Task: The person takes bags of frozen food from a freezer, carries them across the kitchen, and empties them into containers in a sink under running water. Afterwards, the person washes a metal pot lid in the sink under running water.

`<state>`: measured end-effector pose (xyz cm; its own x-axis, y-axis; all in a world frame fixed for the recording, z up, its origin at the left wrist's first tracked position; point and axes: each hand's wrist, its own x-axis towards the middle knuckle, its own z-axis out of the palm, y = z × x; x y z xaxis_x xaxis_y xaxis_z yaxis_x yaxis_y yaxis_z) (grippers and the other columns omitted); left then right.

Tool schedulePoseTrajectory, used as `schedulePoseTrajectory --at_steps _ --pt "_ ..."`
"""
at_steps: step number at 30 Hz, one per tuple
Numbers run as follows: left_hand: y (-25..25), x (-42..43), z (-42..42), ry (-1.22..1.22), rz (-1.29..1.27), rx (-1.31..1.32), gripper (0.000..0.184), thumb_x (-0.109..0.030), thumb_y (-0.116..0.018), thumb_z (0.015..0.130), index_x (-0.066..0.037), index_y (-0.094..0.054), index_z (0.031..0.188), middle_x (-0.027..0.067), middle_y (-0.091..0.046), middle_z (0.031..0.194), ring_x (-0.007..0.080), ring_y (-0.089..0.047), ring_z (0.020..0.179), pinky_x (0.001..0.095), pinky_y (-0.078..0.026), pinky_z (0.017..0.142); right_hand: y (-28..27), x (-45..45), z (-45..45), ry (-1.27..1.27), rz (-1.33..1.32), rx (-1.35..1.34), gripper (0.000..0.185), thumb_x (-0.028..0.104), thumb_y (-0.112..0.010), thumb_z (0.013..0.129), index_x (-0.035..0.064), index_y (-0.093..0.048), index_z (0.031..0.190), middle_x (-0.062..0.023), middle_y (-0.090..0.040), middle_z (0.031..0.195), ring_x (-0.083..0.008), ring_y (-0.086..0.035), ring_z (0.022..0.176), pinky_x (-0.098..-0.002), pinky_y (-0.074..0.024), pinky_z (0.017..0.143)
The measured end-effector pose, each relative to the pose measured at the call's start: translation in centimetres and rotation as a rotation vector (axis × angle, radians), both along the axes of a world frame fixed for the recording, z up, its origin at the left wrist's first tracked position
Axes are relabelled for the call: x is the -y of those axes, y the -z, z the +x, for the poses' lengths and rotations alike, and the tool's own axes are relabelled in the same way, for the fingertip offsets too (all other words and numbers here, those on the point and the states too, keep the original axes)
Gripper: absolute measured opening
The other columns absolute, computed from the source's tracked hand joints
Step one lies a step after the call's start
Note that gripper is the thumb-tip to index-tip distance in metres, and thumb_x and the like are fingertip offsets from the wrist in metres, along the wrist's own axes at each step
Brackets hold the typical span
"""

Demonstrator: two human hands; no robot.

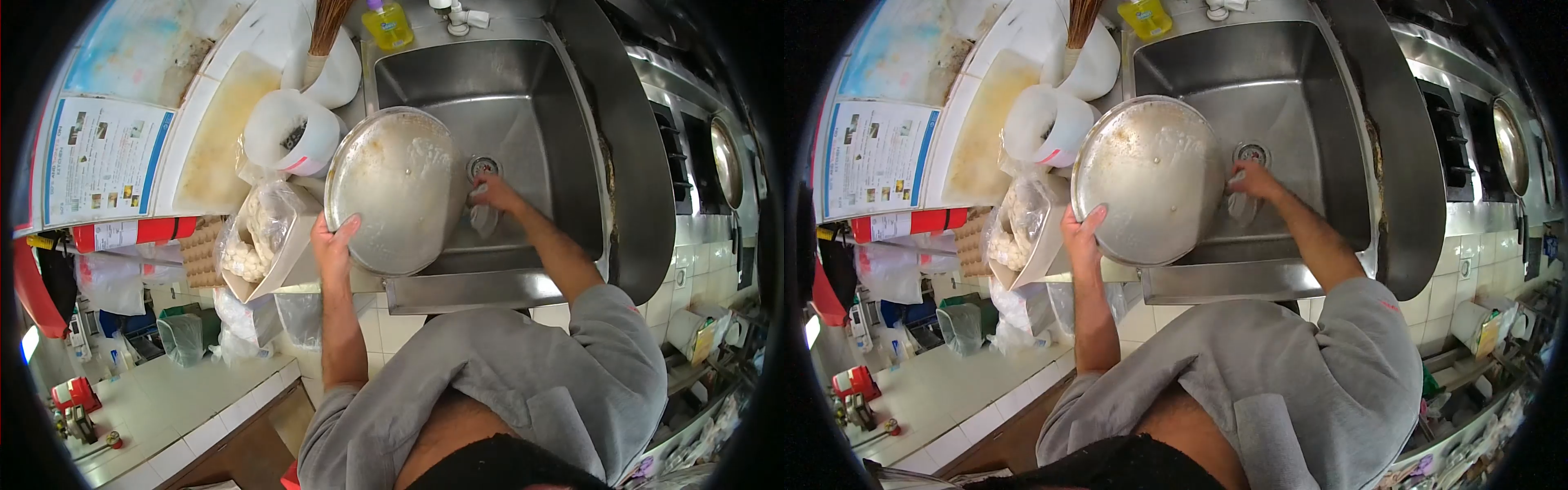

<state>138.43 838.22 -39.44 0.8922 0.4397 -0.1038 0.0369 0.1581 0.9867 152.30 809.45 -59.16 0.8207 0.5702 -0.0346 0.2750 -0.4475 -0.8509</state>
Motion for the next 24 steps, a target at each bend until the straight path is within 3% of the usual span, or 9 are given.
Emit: schedulePoseTrajectory --at_steps 2,6,8,10,15,17,19,21,24 --pt "1.7 0.5 0.2 -0.029 -0.041 0.022 0.027 0.0 -0.064 0.071 0.001 -0.056 0.097 0.0057 -0.062 0.087 0.0103 -0.057 0.075 0.0234 -0.045 0.069 -2.0 1.6 3.6 0.18 0.125 -0.402 0.028 0.017 -0.072 0.068 0.0101 -0.054 0.088 -0.0048 -0.059 0.082 -0.014 -0.055 0.073 -0.0288 -0.0446 0.064" --pt "3.0 3.9 2.1 -0.068 -0.261 0.042 0.03 0.001 -0.064 0.072 0.001 -0.055 0.101 0.0072 -0.062 0.092 0.0125 -0.058 0.08 0.0264 -0.046 0.073 -12.4 -0.3 8.2 0.247 0.435 -0.512 0.036 0.028 -0.071 0.071 0.0123 -0.054 0.098 -0.009 -0.059 0.087 -0.0145 -0.056 0.071 -0.0268 -0.0461 0.061" --pt "4.2 6.0 3.6 -0.008 -0.317 0.044 0.029 -0.001 -0.062 0.075 0.0 -0.054 0.104 0.0079 -0.061 0.094 0.014 -0.058 0.08 0.0274 -0.047 0.073 -10.6 -5.5 9.4 0.433 0.349 0.001 0.035 0.032 -0.066 0.074 0.013 -0.054 0.101 -0.0138 -0.053 0.103 -0.0209 -0.055 0.086 -0.0333 -0.0457 0.073" --pt "5.2 7.5 5.2 0.009 -0.35 0.063 0.027 -0.004 -0.06 0.079 0.0 -0.053 0.104 0.0083 -0.061 0.094 0.0141 -0.059 0.08 0.0271 -0.047 0.072 -12.5 -10.1 6.3 0.618 -0.006 0.042 0.037 0.036 -0.062 0.076 0.014 -0.054 0.105 -0.0169 -0.045 0.115 -0.0287 -0.048 0.101 -0.0426 -0.0387 0.085" --pt "4.9 6.7 5.3 -0.09 -0.482 0.168 0.028 -0.007 -0.055 0.084 0.002 -0.049 0.11 0.0115 -0.058 0.099 0.0185 -0.058 0.084 0.0313 -0.049 0.073 -11.6 -9.5 -3.7 0.085 0.088 0.385 0.035 0.034 -0.059 0.077 0.0152 -0.055 0.106 -0.0169 -0.044 0.119 -0.0316 -0.045 0.105 -0.0464 -0.0359 0.088" --pt "5.1 6.4 4.4 -0.101 -0.434 0.145 0.029 -0.008 -0.054 0.086 0.002 -0.047 0.112 0.0132 -0.057 0.101 0.0204 -0.058 0.086 0.0333 -0.049 0.074 -6.3 -7.8 -0.4 0.259 0.653 -0.56 0.028 0.027 -0.058 0.077 0.0138 -0.059 0.102 -0.0164 -0.052 0.109 -0.0309 -0.047 0.103 -0.0419 -0.0397 0.084" --pt "5.1 6.7 4.1 -0.083 -0.396 0.138 0.03 -0.009 -0.053 0.086 0.003 -0.046 0.114 0.014 -0.057 0.102 0.0217 -0.058 0.089 0.0342 -0.049 0.076 -4.2 -6.0 4.4 0.699 -0.027 0.225 0.023 0.024 -0.056 0.078 0.0096 -0.061 0.094 -0.0161 -0.059 0.091 -0.0306 -0.052 0.093 -0.0385 -0.0428 0.078" --pt "5.5 7.8 4.4 -0.075 -0.365 0.145 0.029 -0.009 -0.053 0.086 0.003 -0.047 0.112 0.0134 -0.057 0.102 0.0211 -0.058 0.088 0.0334 -0.049 0.076 -3.4 -6.1 9.6 0.83 -0.188 0.234 0.023 0.025 -0.054 0.077 0.0075 -0.062 0.091 -0.0149 -0.061 0.081 -0.0319 -0.054 0.086 -0.0393 -0.0429 0.077" --pt "5.4 9.0 5.2 -0.051 -0.308 0.115 0.028 -0.011 -0.055 0.085 0.003 -0.05 0.109 0.0118 -0.058 0.1 0.0191 -0.058 0.085 0.0313 -0.047 0.075 -10.8 -10.5 6.5 0.461 0.094 0.277 0.026 0.03 -0.054 0.077 0.0101 -0.063 0.092 -0.0138 -0.06 0.093 -0.0316 -0.053 0.09 -0.0407 -0.0415 0.079"
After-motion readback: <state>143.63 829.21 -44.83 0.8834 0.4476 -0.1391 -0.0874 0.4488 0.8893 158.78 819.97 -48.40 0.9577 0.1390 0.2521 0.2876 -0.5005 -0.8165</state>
